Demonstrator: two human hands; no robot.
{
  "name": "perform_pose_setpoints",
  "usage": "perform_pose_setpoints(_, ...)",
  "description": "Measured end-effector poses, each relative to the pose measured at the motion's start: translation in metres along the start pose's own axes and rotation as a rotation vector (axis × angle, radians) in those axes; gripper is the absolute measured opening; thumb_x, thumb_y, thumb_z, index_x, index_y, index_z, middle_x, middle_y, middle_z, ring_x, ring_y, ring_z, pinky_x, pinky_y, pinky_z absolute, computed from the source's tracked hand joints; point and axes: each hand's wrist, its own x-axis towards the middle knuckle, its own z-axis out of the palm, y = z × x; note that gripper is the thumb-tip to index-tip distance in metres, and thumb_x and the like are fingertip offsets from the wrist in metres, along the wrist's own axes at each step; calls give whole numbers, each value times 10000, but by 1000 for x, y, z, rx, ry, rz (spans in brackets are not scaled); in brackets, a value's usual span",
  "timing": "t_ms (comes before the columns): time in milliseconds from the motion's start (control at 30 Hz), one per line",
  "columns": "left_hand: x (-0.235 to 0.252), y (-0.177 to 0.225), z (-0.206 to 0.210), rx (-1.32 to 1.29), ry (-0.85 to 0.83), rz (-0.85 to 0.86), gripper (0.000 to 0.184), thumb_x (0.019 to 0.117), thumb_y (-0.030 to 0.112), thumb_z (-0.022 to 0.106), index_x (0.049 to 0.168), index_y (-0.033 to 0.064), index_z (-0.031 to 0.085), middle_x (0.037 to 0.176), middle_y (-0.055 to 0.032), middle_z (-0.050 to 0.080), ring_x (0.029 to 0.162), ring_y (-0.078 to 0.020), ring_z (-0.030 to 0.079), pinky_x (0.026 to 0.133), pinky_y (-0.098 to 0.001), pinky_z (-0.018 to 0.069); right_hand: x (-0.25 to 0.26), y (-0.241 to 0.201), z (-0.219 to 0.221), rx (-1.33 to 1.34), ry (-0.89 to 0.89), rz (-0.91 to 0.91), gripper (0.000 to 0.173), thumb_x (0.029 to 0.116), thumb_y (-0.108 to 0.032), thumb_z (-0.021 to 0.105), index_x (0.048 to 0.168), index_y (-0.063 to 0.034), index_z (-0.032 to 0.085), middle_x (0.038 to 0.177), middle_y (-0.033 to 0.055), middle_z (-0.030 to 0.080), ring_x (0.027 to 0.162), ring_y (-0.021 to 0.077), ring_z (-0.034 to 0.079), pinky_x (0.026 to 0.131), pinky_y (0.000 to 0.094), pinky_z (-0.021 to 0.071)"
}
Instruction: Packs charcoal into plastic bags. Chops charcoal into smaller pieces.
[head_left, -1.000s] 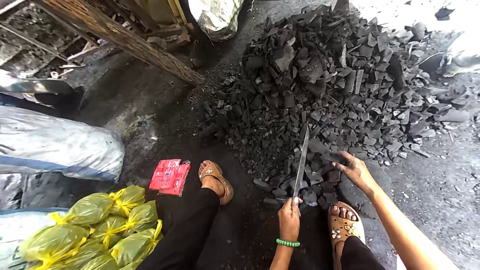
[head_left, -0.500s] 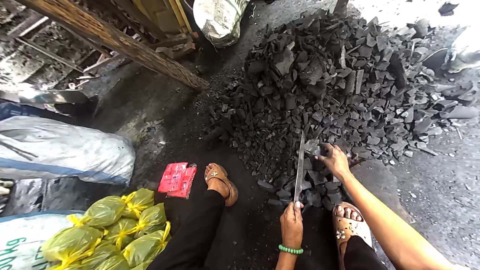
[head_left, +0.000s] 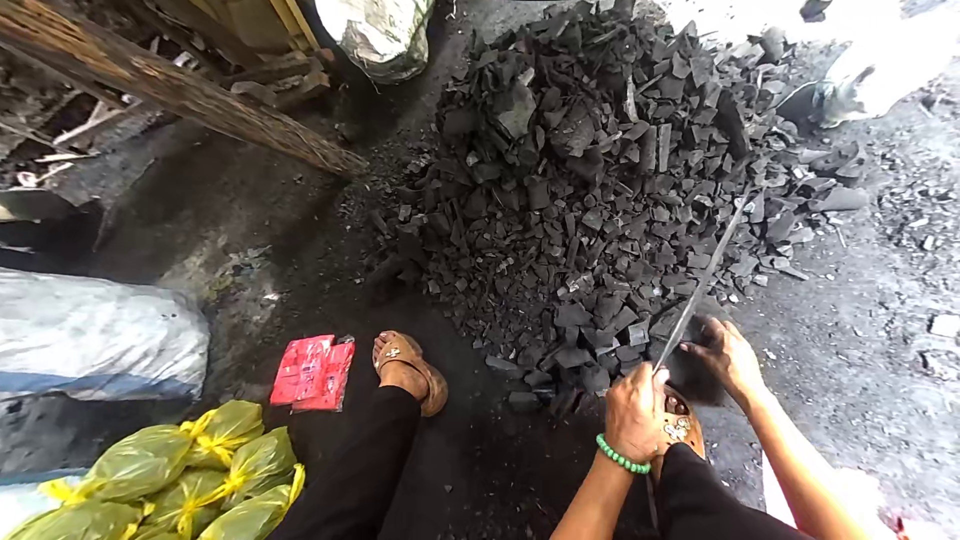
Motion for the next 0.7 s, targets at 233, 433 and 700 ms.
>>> perform_pose_setpoints(233, -6, -15, 16, 188, -547, -376, 365, 1093, 205, 451, 1225, -69, 653, 1070, -243, 717, 1004, -365, 716, 905, -495, 561, -4, 4, 6, -29, 33, -35, 483, 876, -154, 831, 1284, 16, 635, 1211, 339, 602, 1051, 528, 635, 876, 696, 499)
perform_pose_setpoints(433, -12, -38, 28, 365, -977, -677, 446, 1132, 274, 302, 1420, 28, 537, 1275, -226, 661, 1212, -383, 633, 1011, -554, 487, -10, 8, 12, 71, 125, -28, 438, 853, -74, 834, 1244, 16, 659, 1196, 334, 595, 1063, 511, 623, 887, 675, 500)
perform_pose_setpoints(700, -28, -85, -10, 516, -675, -689, 430, 1122, 274, 353, 1355, 16, 606, 1204, -224, 698, 1113, -390, 686, 938, -547, 528, 6, -22, 54, -111, 86, -155, 787, 916, -299, 757, 1584, -95, 394, 1621, 356, 243, 1504, 569, 210, 1151, 809, 74)
